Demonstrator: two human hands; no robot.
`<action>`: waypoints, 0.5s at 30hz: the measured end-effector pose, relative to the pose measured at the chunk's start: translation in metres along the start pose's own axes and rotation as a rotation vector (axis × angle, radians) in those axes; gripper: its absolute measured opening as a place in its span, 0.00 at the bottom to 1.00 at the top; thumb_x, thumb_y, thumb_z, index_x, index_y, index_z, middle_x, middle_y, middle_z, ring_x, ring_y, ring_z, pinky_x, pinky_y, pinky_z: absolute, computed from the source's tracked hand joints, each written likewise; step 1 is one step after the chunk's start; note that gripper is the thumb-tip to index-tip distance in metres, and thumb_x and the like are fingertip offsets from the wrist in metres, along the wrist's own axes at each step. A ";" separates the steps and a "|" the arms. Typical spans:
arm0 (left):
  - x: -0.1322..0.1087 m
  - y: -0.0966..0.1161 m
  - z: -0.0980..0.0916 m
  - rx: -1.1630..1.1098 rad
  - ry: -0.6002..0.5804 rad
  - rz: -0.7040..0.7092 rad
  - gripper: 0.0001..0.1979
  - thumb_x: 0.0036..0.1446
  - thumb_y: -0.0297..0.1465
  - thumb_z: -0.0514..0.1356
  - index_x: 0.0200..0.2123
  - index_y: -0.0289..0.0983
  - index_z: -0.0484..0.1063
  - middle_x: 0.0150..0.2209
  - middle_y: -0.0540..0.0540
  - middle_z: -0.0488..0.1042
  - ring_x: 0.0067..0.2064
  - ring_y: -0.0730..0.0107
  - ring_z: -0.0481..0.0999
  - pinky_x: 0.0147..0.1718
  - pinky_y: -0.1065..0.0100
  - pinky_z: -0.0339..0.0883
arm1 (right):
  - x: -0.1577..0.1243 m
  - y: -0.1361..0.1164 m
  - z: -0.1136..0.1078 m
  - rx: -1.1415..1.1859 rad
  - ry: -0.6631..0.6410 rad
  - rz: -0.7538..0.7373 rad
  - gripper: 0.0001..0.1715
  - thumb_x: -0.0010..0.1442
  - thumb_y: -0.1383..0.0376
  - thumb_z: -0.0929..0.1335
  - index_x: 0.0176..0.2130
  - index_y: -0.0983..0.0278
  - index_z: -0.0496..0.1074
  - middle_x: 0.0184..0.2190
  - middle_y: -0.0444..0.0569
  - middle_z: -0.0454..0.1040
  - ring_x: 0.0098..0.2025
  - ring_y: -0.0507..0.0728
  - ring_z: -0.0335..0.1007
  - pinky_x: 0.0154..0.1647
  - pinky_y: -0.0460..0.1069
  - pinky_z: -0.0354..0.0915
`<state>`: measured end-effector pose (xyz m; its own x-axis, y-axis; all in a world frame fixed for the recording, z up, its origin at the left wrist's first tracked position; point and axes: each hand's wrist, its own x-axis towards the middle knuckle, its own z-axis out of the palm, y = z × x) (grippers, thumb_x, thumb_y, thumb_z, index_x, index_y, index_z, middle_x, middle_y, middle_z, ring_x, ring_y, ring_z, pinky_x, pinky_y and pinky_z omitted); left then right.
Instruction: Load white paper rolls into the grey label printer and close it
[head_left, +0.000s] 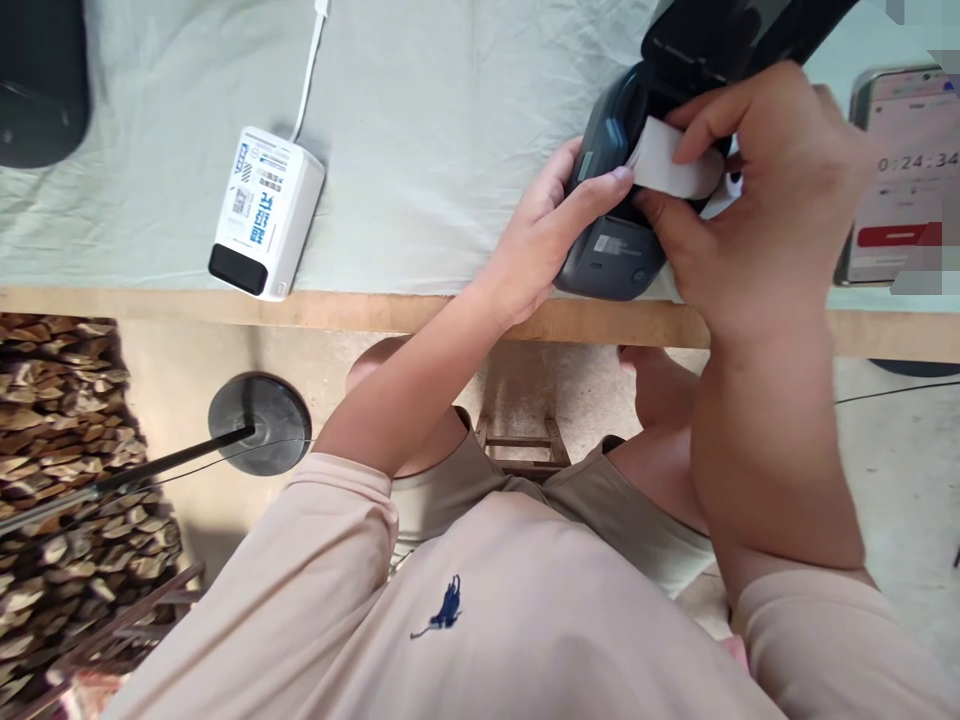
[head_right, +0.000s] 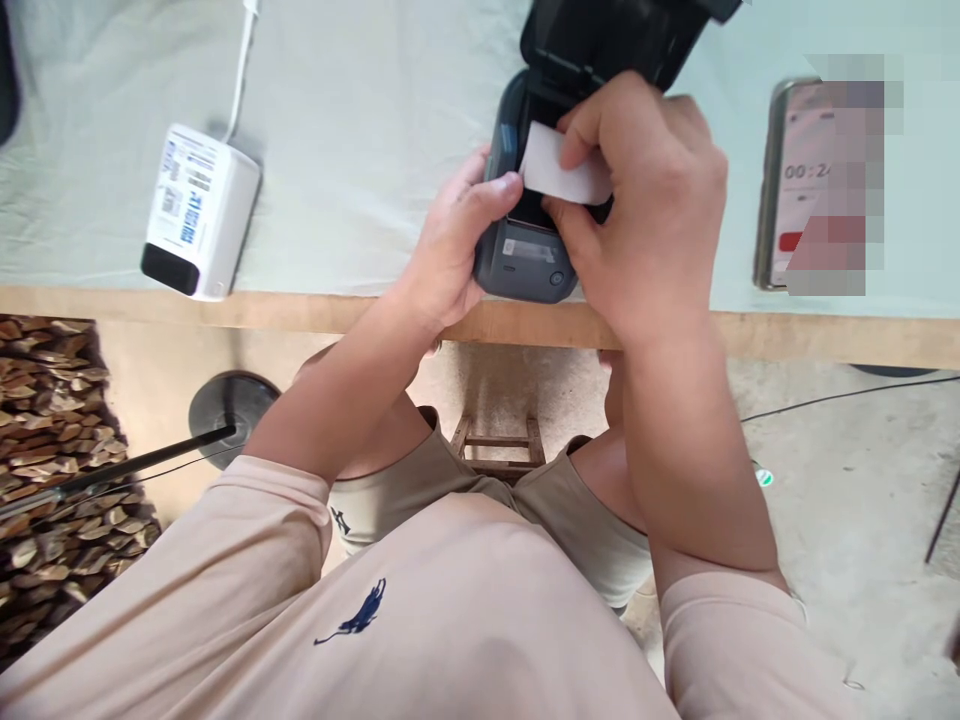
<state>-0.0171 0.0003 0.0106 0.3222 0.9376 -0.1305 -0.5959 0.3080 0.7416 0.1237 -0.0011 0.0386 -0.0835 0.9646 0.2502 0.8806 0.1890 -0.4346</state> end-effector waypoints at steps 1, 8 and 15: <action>0.000 0.000 0.000 0.000 0.005 0.000 0.04 0.53 0.27 0.56 0.33 0.39 0.69 0.29 0.54 0.71 0.37 0.75 0.75 0.34 0.76 0.67 | 0.001 0.001 0.000 -0.002 -0.011 0.006 0.16 0.46 0.59 0.64 0.37 0.61 0.64 0.43 0.34 0.67 0.44 0.46 0.63 0.43 0.45 0.60; 0.000 0.001 -0.001 -0.003 -0.021 -0.034 0.03 0.54 0.30 0.55 0.33 0.38 0.67 0.28 0.53 0.69 0.28 0.80 0.70 0.28 0.75 0.65 | 0.002 0.001 -0.002 -0.009 -0.004 -0.001 0.14 0.49 0.60 0.60 0.36 0.59 0.68 0.37 0.36 0.69 0.40 0.45 0.67 0.45 0.47 0.63; 0.003 0.003 -0.004 -0.114 -0.054 -0.055 0.11 0.56 0.36 0.52 0.27 0.36 0.66 0.24 0.52 0.66 0.26 0.81 0.69 0.28 0.74 0.63 | -0.001 -0.006 -0.002 0.010 0.033 -0.118 0.15 0.51 0.55 0.61 0.33 0.58 0.70 0.31 0.36 0.69 0.44 0.46 0.65 0.54 0.51 0.62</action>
<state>-0.0208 0.0048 0.0098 0.3943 0.9096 -0.1310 -0.6546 0.3781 0.6546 0.1191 -0.0040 0.0423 -0.1705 0.9291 0.3283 0.8610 0.3025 -0.4088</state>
